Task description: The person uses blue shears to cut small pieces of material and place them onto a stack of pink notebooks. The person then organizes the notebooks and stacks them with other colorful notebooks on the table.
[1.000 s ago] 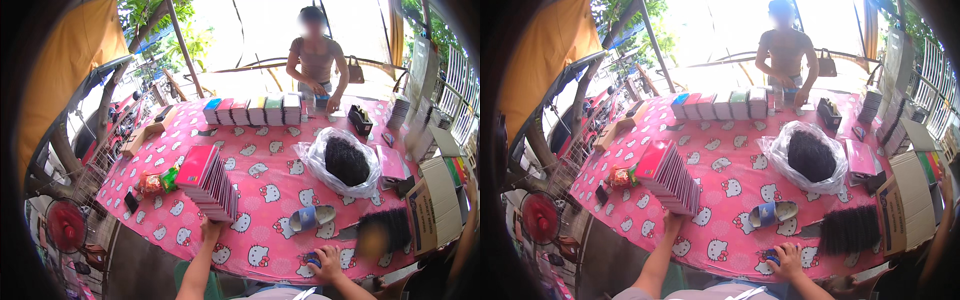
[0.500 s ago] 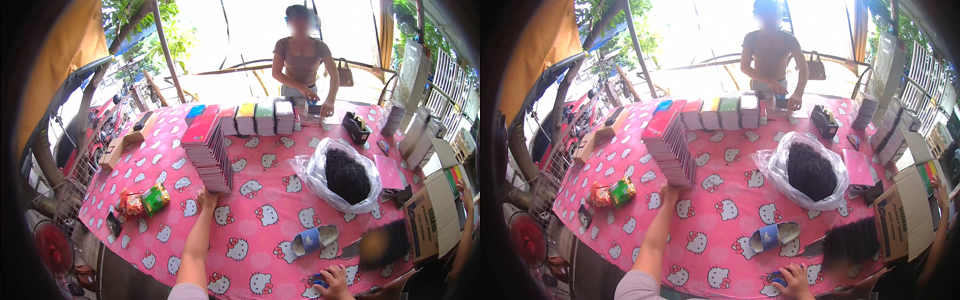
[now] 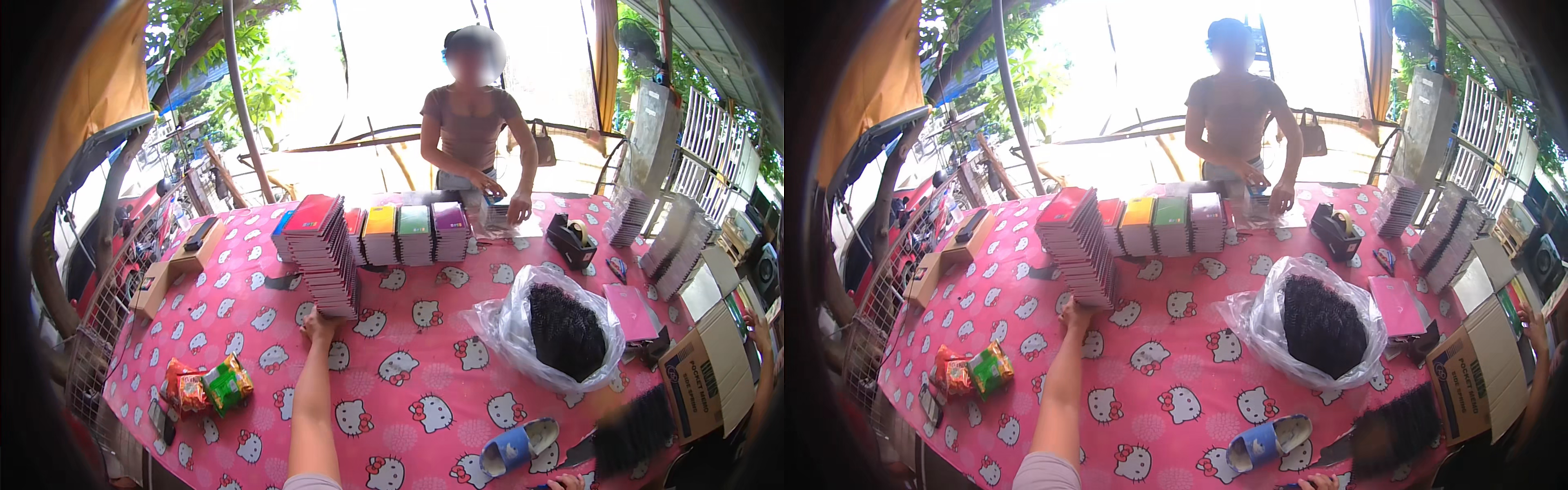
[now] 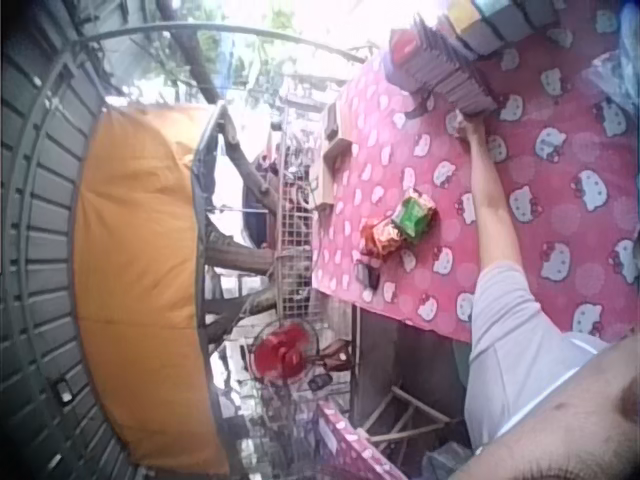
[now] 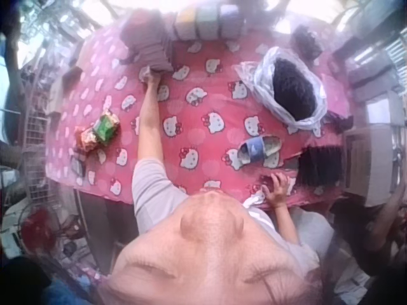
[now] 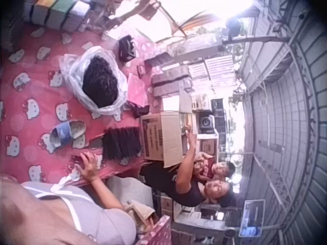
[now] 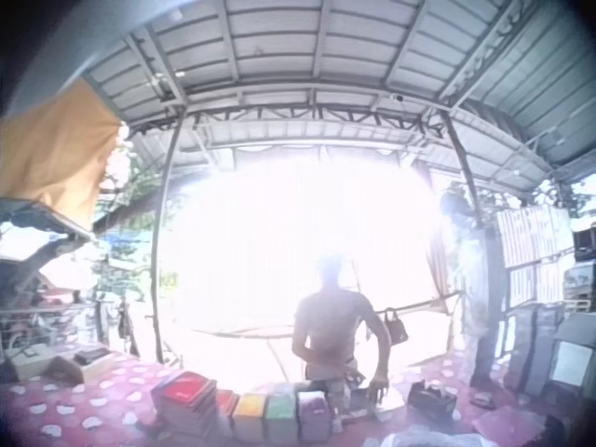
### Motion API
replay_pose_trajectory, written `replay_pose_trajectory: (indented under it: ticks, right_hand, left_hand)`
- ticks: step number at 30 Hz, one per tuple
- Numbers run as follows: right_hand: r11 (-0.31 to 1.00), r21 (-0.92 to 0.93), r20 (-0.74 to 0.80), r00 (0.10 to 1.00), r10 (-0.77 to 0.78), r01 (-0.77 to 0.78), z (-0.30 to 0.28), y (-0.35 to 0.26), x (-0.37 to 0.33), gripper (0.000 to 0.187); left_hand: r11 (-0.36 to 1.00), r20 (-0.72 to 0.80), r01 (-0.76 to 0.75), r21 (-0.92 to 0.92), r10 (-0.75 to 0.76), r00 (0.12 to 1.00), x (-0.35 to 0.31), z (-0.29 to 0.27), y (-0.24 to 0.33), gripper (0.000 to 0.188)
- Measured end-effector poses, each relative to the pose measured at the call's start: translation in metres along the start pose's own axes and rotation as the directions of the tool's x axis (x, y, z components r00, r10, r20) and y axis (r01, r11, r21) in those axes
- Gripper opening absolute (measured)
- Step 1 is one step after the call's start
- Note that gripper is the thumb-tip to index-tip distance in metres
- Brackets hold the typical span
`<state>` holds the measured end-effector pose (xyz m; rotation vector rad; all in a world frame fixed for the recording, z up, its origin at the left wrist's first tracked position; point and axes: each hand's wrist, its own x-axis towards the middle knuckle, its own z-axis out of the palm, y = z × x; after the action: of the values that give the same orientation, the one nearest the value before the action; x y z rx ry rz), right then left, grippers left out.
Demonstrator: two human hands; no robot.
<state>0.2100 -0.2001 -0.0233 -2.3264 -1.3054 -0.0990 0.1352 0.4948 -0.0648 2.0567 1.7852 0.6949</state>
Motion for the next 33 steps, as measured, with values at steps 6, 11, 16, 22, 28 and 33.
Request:
replay_pose_trajectory:
  ticks: [6, 11, 16, 22, 28, 33]
  right_hand:
    - [1.000, 0.025, -0.011, 1.000, 0.005, -0.005, 0.002, 0.000, 0.006, 0.059]
    - [0.999, -0.003, -0.062, 0.997, -0.053, 0.052, 0.008, 0.001, 0.012, 0.058]
    - [0.998, -0.067, -0.067, 0.998, -0.009, 0.004, 0.013, 0.011, -0.007, 0.056]
    - [0.999, -0.040, -0.087, 0.996, -0.010, 0.007, -0.003, 0.006, -0.007, 0.056]
    - [0.999, 0.027, -0.091, 0.995, -0.030, 0.033, 0.000, 0.003, -0.001, 0.053]
    - [1.000, -0.014, -0.046, 0.999, 0.021, -0.021, 0.001, 0.008, -0.013, 0.054]
  left_hand:
    - [0.997, -0.075, -0.037, -0.070, 0.032, 0.997, 0.024, 0.008, -0.003, 0.093]
    - [0.990, -0.361, 0.019, -0.137, -0.068, 0.930, 0.004, 0.001, 0.010, 0.098]
    - [0.405, -0.259, -0.204, -0.891, -0.084, 0.962, -0.077, -0.017, 0.079, 0.065]
    - [-0.363, -0.103, 0.508, -0.781, 0.877, 0.469, -0.284, -0.242, 0.232, 0.041]
    - [-0.006, -0.504, 0.894, -0.448, 0.827, -0.247, -0.446, -0.369, 0.259, 0.055]
    - [0.348, -0.324, 0.918, -0.193, 0.860, -0.394, -0.505, -0.382, 0.240, 0.041]
